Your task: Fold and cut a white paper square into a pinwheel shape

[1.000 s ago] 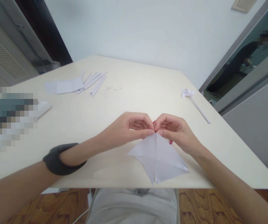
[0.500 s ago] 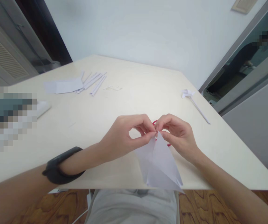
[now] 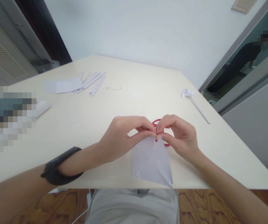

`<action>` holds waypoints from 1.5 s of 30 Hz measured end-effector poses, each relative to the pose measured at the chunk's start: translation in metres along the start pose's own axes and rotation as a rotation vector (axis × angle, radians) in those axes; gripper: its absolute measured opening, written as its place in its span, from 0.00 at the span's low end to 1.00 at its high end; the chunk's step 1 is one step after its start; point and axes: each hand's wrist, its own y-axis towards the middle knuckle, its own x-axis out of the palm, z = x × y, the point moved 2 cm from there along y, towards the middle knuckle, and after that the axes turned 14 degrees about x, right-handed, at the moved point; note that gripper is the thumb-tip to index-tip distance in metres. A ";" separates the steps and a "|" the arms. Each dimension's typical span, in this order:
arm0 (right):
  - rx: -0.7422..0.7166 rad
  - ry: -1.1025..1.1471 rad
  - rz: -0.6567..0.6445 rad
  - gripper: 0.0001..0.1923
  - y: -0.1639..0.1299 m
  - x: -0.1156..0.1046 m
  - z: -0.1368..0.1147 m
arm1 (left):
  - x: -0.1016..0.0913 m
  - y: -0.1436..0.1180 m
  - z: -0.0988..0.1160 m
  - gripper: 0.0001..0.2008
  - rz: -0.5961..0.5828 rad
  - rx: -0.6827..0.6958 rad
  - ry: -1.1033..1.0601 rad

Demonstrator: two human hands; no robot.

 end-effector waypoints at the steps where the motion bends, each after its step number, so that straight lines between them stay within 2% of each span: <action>1: -0.017 -0.015 0.006 0.04 0.000 0.000 -0.001 | 0.000 0.000 -0.001 0.06 0.003 -0.014 0.004; 8: -0.036 -0.048 0.003 0.02 0.000 0.000 -0.003 | 0.001 -0.002 -0.002 0.06 0.050 -0.004 0.051; 12: -0.013 -0.049 -0.001 0.02 0.000 0.000 -0.003 | 0.001 -0.002 -0.001 0.06 0.038 -0.016 0.043; 19: 0.014 -0.041 0.002 0.03 0.000 0.000 -0.002 | 0.003 -0.003 -0.005 0.04 0.091 -0.031 -0.106; 21: 0.032 -0.036 0.012 0.04 -0.001 0.000 -0.002 | 0.005 -0.002 -0.005 0.01 0.075 -0.047 -0.174; 25: 0.064 -0.009 -0.007 0.04 -0.001 0.001 -0.001 | 0.006 0.001 -0.003 0.07 -0.016 -0.097 -0.308; 31: 0.089 0.032 -0.006 0.02 0.002 -0.002 0.000 | 0.005 0.003 -0.005 0.05 -0.080 -0.238 -0.414; 36: 0.068 0.060 -0.020 0.02 0.003 -0.005 0.001 | 0.009 0.002 -0.010 0.04 -0.020 -0.264 -0.538; 45: 0.044 0.068 -0.078 0.02 0.002 -0.005 0.001 | 0.012 0.000 -0.016 0.03 -0.046 -0.286 -0.694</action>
